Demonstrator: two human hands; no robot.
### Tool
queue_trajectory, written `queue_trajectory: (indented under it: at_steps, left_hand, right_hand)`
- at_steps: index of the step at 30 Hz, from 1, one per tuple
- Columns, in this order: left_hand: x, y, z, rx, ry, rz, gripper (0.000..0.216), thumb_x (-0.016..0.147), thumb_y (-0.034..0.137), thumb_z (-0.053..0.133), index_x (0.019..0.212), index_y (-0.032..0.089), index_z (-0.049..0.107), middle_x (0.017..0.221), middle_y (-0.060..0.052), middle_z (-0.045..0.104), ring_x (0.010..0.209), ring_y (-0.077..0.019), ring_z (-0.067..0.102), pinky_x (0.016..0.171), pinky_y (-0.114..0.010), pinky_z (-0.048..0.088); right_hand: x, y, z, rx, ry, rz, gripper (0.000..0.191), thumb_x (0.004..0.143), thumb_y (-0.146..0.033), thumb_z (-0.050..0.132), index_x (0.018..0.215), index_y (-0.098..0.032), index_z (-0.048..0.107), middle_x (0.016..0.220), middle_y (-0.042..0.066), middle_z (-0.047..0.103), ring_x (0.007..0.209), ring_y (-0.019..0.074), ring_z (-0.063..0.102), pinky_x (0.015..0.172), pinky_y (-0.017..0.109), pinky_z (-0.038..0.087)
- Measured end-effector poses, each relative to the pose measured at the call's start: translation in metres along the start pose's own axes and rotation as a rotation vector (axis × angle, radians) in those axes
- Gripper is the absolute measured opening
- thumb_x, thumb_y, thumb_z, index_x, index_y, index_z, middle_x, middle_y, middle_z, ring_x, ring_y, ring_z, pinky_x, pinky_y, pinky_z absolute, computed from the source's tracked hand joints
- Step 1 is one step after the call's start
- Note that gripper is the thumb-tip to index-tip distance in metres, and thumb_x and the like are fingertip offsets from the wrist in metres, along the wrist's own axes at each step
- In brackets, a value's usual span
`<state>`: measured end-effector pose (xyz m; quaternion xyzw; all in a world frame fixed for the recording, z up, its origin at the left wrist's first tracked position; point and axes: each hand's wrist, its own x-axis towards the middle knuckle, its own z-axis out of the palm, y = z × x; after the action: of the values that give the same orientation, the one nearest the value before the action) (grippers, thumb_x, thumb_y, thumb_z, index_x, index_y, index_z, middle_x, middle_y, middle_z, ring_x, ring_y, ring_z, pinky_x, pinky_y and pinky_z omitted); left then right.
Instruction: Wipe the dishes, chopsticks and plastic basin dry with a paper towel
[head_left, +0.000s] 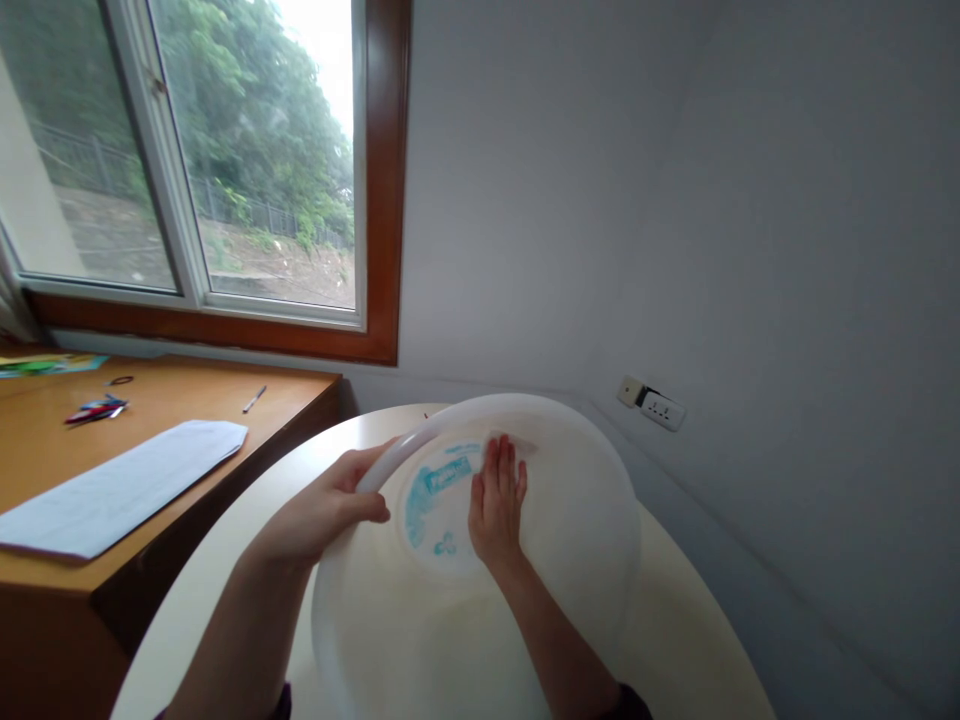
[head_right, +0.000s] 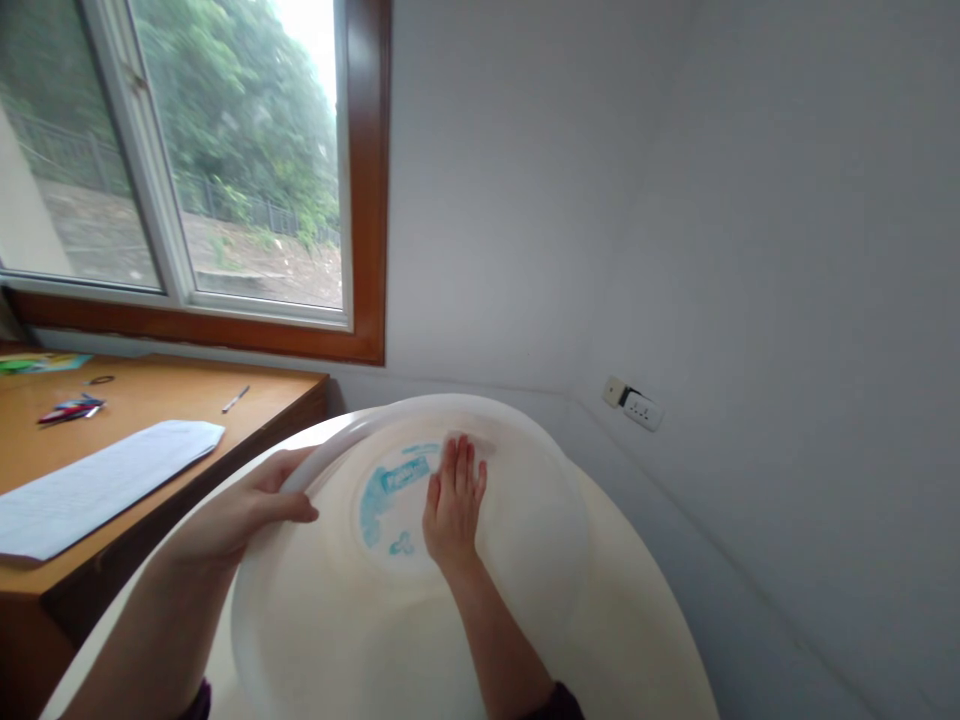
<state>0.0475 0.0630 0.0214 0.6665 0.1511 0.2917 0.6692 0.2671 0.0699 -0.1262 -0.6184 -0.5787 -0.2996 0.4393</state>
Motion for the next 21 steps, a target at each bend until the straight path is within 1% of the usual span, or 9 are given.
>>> queue_trajectory:
  at_steps: [3, 6, 10, 11, 13, 15, 17, 21]
  left_hand:
    - [0.001, 0.000, 0.001, 0.003, 0.024, 0.006, 0.066, 0.055, 0.004, 0.052, 0.119, 0.020, 0.059, 0.085, -0.002, 0.072, 0.087, -0.0233, 0.062, 0.076, -0.029, 0.047]
    - [0.001, -0.001, 0.002, 0.008, 0.052, -0.008, 0.068, 0.054, 0.004, 0.051, 0.120, 0.020, 0.059, 0.084, -0.002, 0.072, 0.084, -0.0234, 0.062, 0.070, -0.028, 0.047]
    - [0.001, -0.002, 0.001, 0.000, 0.079, -0.039, 0.069, 0.054, 0.006, 0.051, 0.121, 0.019, 0.057, 0.084, -0.003, 0.071, 0.079, -0.0231, 0.063, 0.062, -0.026, 0.047]
    - [0.000, -0.002, 0.001, -0.005, 0.082, -0.047, 0.069, 0.054, 0.006, 0.052, 0.122, 0.018, 0.057, 0.084, -0.003, 0.071, 0.078, -0.0230, 0.063, 0.061, -0.025, 0.046]
    - [0.000, -0.003, 0.001, -0.012, 0.085, -0.068, 0.069, 0.054, 0.006, 0.052, 0.122, 0.017, 0.057, 0.083, -0.004, 0.071, 0.076, -0.0231, 0.063, 0.058, -0.025, 0.045]
    - [0.001, -0.003, 0.001, -0.015, 0.083, -0.078, 0.069, 0.054, 0.006, 0.052, 0.122, 0.017, 0.057, 0.082, -0.004, 0.071, 0.075, -0.0231, 0.063, 0.057, -0.025, 0.045]
    - [0.001, -0.003, 0.001, -0.020, 0.078, -0.069, 0.069, 0.054, 0.006, 0.052, 0.121, 0.018, 0.057, 0.082, -0.004, 0.071, 0.076, -0.0229, 0.063, 0.060, -0.025, 0.046]
    - [0.000, -0.001, 0.004, 0.008, 0.101, -0.029, 0.068, 0.052, 0.004, 0.050, 0.118, 0.019, 0.060, 0.083, -0.002, 0.071, 0.081, -0.0228, 0.062, 0.070, -0.028, 0.046]
  right_hand:
    - [-0.007, -0.010, 0.001, 0.007, -0.057, -0.088, 0.058, 0.094, -0.020, 0.028, 0.145, -0.018, 0.000, 0.148, 0.015, 0.025, 0.137, 0.0257, 0.019, 0.106, 0.055, 0.019]
    - [-0.019, -0.027, 0.000, 0.037, -0.156, -0.246, 0.060, 0.092, -0.019, 0.030, 0.145, -0.015, 0.002, 0.146, 0.014, 0.029, 0.137, 0.0249, 0.021, 0.108, 0.053, 0.020]
    - [-0.035, -0.050, -0.004, 0.117, -0.355, -0.519, 0.057, 0.091, -0.022, 0.035, 0.144, -0.013, 0.015, 0.144, 0.010, 0.035, 0.137, 0.0207, 0.021, 0.110, 0.047, 0.021]
    - [-0.037, -0.053, -0.006, 0.131, -0.400, -0.566, 0.056, 0.091, -0.023, 0.036, 0.144, -0.013, 0.019, 0.144, 0.009, 0.035, 0.137, 0.0199, 0.021, 0.111, 0.046, 0.022]
    - [-0.039, -0.058, -0.008, 0.142, -0.455, -0.614, 0.054, 0.091, -0.025, 0.036, 0.142, -0.012, 0.023, 0.143, 0.008, 0.036, 0.137, 0.0186, 0.019, 0.111, 0.044, 0.022]
    - [-0.038, -0.057, -0.008, 0.135, -0.460, -0.624, 0.052, 0.092, -0.023, 0.035, 0.141, -0.013, 0.026, 0.143, 0.006, 0.038, 0.137, 0.0175, 0.020, 0.112, 0.042, 0.021]
    - [-0.033, -0.052, -0.008, 0.124, -0.436, -0.630, 0.050, 0.092, -0.021, 0.034, 0.141, -0.015, 0.026, 0.142, 0.005, 0.039, 0.136, 0.0163, 0.022, 0.112, 0.041, 0.020]
    - [-0.021, -0.036, -0.006, 0.088, -0.319, -0.544, 0.053, 0.092, -0.018, 0.033, 0.143, -0.013, 0.021, 0.142, 0.009, 0.038, 0.135, 0.0190, 0.025, 0.111, 0.044, 0.021]
